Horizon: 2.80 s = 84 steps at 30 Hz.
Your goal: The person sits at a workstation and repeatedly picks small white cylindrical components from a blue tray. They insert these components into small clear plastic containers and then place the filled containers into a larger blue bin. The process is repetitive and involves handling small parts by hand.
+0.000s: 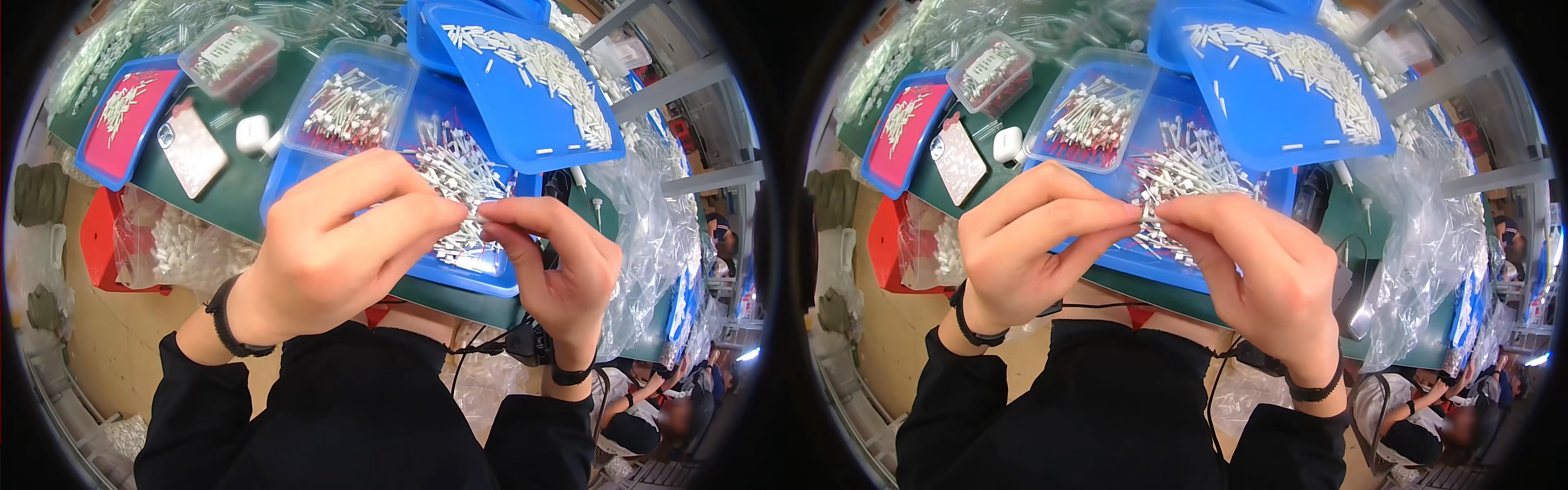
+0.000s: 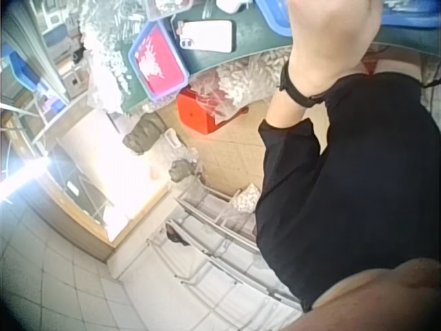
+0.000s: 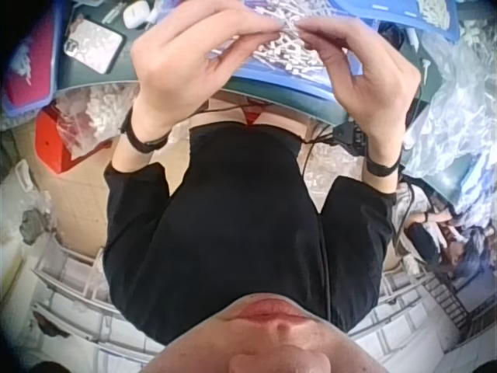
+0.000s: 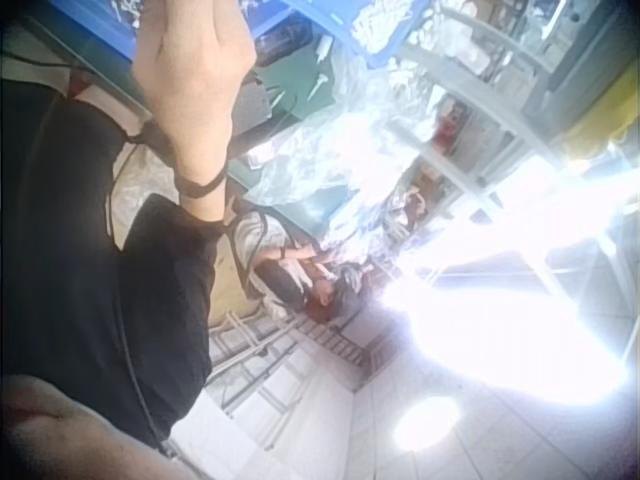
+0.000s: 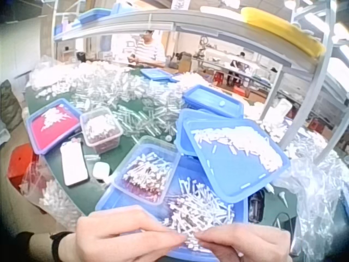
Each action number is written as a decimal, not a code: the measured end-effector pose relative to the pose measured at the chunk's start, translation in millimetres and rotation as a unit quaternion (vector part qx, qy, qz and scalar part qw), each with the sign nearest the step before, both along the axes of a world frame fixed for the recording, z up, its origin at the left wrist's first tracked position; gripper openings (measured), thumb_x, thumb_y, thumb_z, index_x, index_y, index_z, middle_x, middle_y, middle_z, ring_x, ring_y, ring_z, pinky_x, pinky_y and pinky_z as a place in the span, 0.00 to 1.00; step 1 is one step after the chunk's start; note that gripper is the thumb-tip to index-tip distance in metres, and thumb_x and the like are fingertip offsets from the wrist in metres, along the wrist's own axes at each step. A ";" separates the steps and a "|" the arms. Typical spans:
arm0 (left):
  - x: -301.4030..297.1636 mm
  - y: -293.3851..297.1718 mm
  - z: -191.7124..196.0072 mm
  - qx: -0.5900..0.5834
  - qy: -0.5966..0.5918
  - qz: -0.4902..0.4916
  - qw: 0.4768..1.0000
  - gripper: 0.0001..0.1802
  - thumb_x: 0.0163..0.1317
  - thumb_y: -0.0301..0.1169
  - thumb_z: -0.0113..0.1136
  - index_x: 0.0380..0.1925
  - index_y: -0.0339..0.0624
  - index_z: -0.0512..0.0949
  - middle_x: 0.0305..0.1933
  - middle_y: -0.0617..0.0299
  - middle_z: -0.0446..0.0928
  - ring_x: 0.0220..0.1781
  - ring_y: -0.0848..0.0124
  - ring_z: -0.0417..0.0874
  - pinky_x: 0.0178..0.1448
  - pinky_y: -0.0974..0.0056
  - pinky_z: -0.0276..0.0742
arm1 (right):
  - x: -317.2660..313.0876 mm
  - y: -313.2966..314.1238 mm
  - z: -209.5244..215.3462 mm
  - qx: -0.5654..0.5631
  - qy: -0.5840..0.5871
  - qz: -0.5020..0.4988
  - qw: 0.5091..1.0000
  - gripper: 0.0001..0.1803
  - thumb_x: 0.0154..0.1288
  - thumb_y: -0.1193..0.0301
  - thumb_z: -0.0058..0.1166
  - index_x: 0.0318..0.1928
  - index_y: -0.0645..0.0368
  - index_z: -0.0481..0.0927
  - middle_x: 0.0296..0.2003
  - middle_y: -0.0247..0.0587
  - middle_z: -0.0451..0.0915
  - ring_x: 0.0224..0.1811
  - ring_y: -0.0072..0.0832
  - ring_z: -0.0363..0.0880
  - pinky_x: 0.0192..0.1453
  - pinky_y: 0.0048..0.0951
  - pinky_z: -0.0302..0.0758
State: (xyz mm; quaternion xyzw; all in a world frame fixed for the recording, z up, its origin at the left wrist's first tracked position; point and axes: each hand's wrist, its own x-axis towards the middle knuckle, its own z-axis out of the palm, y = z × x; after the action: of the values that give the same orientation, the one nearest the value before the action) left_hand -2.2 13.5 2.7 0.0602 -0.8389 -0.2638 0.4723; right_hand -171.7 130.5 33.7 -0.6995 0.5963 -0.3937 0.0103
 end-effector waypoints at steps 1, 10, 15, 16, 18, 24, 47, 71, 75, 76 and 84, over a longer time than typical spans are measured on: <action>0.1 0.5 0.7 0.007 -0.005 -0.001 1.000 0.12 0.45 0.15 0.71 0.33 0.35 0.85 0.29 0.58 0.81 0.28 0.68 0.81 0.30 0.69 0.76 | 0.3 0.2 -0.8 0.000 0.001 0.004 1.000 0.08 0.56 0.83 0.64 0.38 0.65 0.83 0.31 0.43 0.84 0.31 0.33 0.85 0.34 0.27 0.79; -2.2 -3.4 -3.6 -0.032 0.010 -0.024 0.999 0.10 0.44 0.14 0.71 0.29 0.32 0.83 0.27 0.57 0.80 0.27 0.64 0.82 0.29 0.67 0.77 | 4.1 -2.3 -10.7 0.032 -0.046 0.026 0.998 0.13 0.57 0.83 0.64 0.43 0.62 0.81 0.32 0.43 0.84 0.31 0.33 0.85 0.34 0.27 0.79; 2.7 -8.1 -3.4 -0.092 -0.026 -0.059 0.994 0.12 0.43 0.16 0.71 0.31 0.32 0.83 0.28 0.55 0.79 0.29 0.61 0.83 0.33 0.64 0.79 | -2.6 -9.2 -16.6 0.119 -0.114 0.050 0.985 0.17 0.58 0.80 0.64 0.48 0.57 0.81 0.34 0.41 0.86 0.34 0.32 0.87 0.36 0.27 0.79; 3.9 -11.7 -4.9 -0.082 -0.046 -0.068 0.993 0.15 0.42 0.18 0.72 0.34 0.33 0.83 0.31 0.54 0.80 0.33 0.60 0.83 0.35 0.63 0.79 | -4.7 -12.5 -18.4 0.123 -0.107 0.056 0.985 0.17 0.58 0.79 0.64 0.49 0.57 0.81 0.34 0.41 0.86 0.34 0.32 0.87 0.36 0.27 0.79; 3.2 -25.1 -9.0 -0.060 -0.085 -0.089 0.991 0.22 0.41 0.21 0.73 0.41 0.34 0.82 0.38 0.53 0.81 0.40 0.58 0.83 0.40 0.62 0.81 | -11.1 -20.3 -20.9 0.132 -0.091 0.063 0.985 0.18 0.58 0.77 0.65 0.50 0.56 0.80 0.34 0.39 0.87 0.34 0.33 0.87 0.38 0.28 0.79; 9.6 -89.5 -13.5 -0.032 -0.208 0.093 0.973 0.31 0.42 0.28 0.73 0.51 0.37 0.78 0.50 0.51 0.79 0.54 0.54 0.79 0.58 0.58 0.74 | -39.4 -55.0 -14.6 0.072 0.045 0.015 0.996 0.18 0.58 0.69 0.67 0.49 0.57 0.82 0.35 0.40 0.86 0.40 0.33 0.83 0.47 0.31 0.76; -3.2 -62.6 -18.2 0.040 -0.089 0.123 0.988 0.07 0.59 0.22 0.62 0.38 0.39 0.82 0.31 0.58 0.79 0.29 0.69 0.81 0.37 0.66 0.77 | -87.7 -91.6 -45.4 0.200 0.129 -0.309 0.921 0.16 0.53 0.56 0.65 0.30 0.57 0.87 0.27 0.50 0.84 0.33 0.47 0.84 0.40 0.42 0.79; 5.8 1.5 4.5 0.057 -0.006 -0.019 0.998 0.12 0.49 0.14 0.68 0.35 0.34 0.85 0.30 0.57 0.83 0.31 0.68 0.84 0.34 0.69 0.78 | -16.9 22.5 3.0 0.089 -0.420 0.043 0.902 0.06 0.62 0.82 0.57 0.40 0.73 0.79 0.30 0.48 0.80 0.28 0.30 0.83 0.37 0.28 0.82; 7.4 3.1 5.5 0.052 -0.005 -0.024 0.998 0.12 0.49 0.14 0.68 0.35 0.34 0.85 0.30 0.57 0.83 0.31 0.68 0.84 0.34 0.69 0.79 | -14.7 30.2 7.9 0.081 -0.424 0.061 0.900 0.09 0.59 0.90 0.54 0.40 0.76 0.82 0.32 0.52 0.82 0.31 0.32 0.84 0.36 0.26 0.80; 7.2 3.3 5.8 0.048 -0.003 -0.023 0.999 0.12 0.49 0.13 0.68 0.35 0.34 0.85 0.30 0.57 0.83 0.30 0.68 0.84 0.34 0.69 0.78 | -12.6 30.2 8.2 0.073 -0.415 0.050 0.906 0.09 0.59 0.90 0.54 0.40 0.76 0.82 0.32 0.52 0.82 0.31 0.32 0.84 0.36 0.26 0.80; 10.0 2.7 7.4 0.023 -0.011 -0.023 0.999 0.13 0.47 0.12 0.68 0.35 0.33 0.85 0.29 0.57 0.82 0.30 0.67 0.84 0.33 0.68 0.79 | -15.5 30.5 6.4 0.076 -0.402 0.026 0.912 0.10 0.57 0.92 0.54 0.39 0.75 0.82 0.33 0.53 0.83 0.31 0.32 0.84 0.36 0.25 0.80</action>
State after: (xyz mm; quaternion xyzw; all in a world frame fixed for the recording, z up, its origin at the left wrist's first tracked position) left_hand 7.9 16.1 10.1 0.0548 -0.8386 -0.2935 0.4556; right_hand -187.2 161.0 40.1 -0.4950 0.5513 -0.5943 0.3126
